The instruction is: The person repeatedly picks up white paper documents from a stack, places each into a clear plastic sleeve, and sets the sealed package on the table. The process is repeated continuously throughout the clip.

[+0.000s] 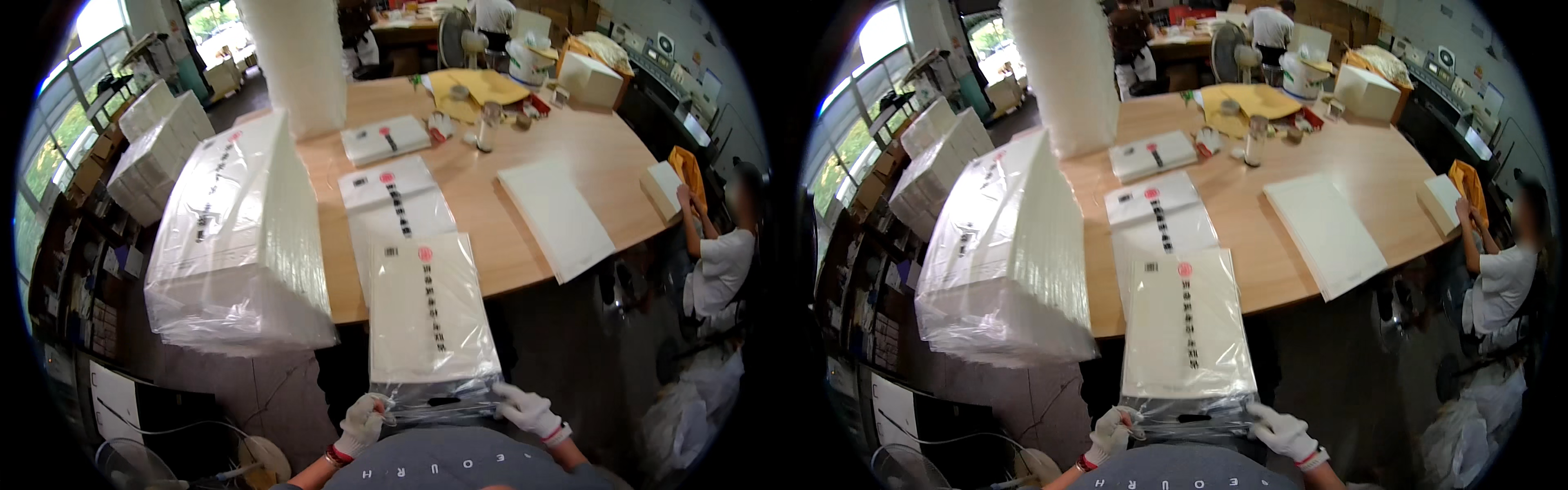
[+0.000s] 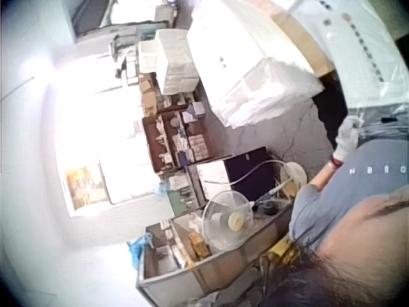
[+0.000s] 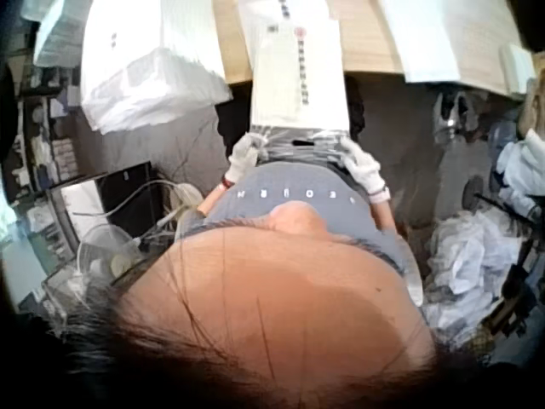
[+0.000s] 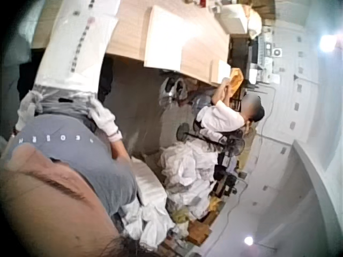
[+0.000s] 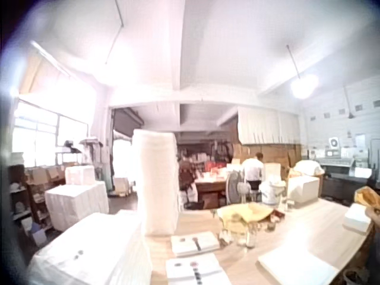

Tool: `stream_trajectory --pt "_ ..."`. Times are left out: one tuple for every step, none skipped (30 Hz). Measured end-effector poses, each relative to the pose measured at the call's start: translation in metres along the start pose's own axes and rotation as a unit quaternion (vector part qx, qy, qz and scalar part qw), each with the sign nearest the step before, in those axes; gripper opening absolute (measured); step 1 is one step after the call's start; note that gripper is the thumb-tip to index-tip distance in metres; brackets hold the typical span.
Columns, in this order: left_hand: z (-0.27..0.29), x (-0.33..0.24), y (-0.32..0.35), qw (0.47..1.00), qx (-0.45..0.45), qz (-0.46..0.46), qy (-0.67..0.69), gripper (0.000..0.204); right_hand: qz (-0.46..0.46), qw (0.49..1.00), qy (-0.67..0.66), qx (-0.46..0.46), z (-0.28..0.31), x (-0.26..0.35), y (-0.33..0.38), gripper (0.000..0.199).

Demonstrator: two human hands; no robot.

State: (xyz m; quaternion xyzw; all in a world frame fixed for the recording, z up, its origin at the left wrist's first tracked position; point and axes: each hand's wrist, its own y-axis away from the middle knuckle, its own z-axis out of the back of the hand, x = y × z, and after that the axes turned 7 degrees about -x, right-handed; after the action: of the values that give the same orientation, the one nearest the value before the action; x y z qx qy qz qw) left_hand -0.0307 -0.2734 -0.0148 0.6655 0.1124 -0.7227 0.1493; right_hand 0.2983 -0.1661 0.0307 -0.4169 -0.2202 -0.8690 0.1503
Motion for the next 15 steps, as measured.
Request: stream_trajectory --pt "-0.002 -0.018 -0.011 0.996 0.029 -0.064 -0.062 0.010 -0.073 0.989 -0.108 0.068 0.006 -0.003 0.005 0.040" --pt "-0.013 -0.040 -0.020 0.993 0.036 -0.111 -0.025 0.007 -0.057 0.989 -0.121 0.063 0.014 -0.018 -0.004 0.039" --pt "-0.022 -0.044 -0.035 0.985 0.062 -0.144 -0.065 0.006 -0.114 0.960 -0.239 -0.087 0.008 -0.029 -0.016 0.037" --pt "-0.027 -0.048 -0.045 0.975 0.085 -0.174 -0.108 0.007 -0.166 0.893 -0.351 -0.228 -0.004 -0.045 -0.030 0.036" --pt "-0.034 -0.065 -0.052 0.969 0.100 -0.185 -0.132 0.008 -0.138 0.838 -0.508 -0.145 -0.013 -0.084 -0.051 0.028" --pt "-0.041 -0.084 -0.060 0.960 0.115 -0.200 -0.155 0.010 0.039 0.647 -0.732 0.208 -0.033 -0.123 -0.079 0.038" --pt "-0.042 -0.102 -0.067 0.951 0.142 -0.237 -0.138 0.013 0.157 0.899 -0.389 0.123 -0.055 -0.122 -0.088 0.041" --pt "-0.040 -0.131 -0.068 0.932 0.128 -0.304 -0.150 0.015 0.129 0.926 -0.346 0.075 -0.075 -0.092 -0.096 0.043" --pt "-0.033 -0.145 -0.069 0.903 0.108 -0.366 -0.195 0.016 0.096 0.948 -0.303 0.027 -0.094 -0.061 -0.101 0.044" --pt "-0.023 -0.157 -0.068 0.868 0.084 -0.424 -0.243 0.017 -0.077 0.803 -0.589 0.058 -0.095 -0.006 -0.097 0.045" --pt "-0.010 -0.172 -0.066 0.824 0.046 -0.497 -0.269 0.019 -0.037 0.774 -0.629 0.064 -0.087 0.033 -0.097 0.047" --pt "0.004 -0.183 -0.065 0.825 0.063 -0.500 -0.254 0.015 -0.006 0.775 -0.628 0.070 -0.079 0.062 -0.113 0.047" --pt "0.018 -0.190 -0.063 0.854 0.027 -0.473 -0.214 0.010 0.018 0.773 -0.630 0.075 -0.072 0.090 -0.128 0.047" --pt "0.037 -0.196 -0.052 0.935 -0.003 -0.329 -0.130 0.008 0.037 0.769 -0.633 0.083 -0.069 0.119 -0.142 0.047" --pt "0.053 -0.190 -0.057 0.874 -0.138 -0.454 -0.101 0.014 0.025 0.763 -0.633 0.129 -0.070 0.151 -0.164 0.045"
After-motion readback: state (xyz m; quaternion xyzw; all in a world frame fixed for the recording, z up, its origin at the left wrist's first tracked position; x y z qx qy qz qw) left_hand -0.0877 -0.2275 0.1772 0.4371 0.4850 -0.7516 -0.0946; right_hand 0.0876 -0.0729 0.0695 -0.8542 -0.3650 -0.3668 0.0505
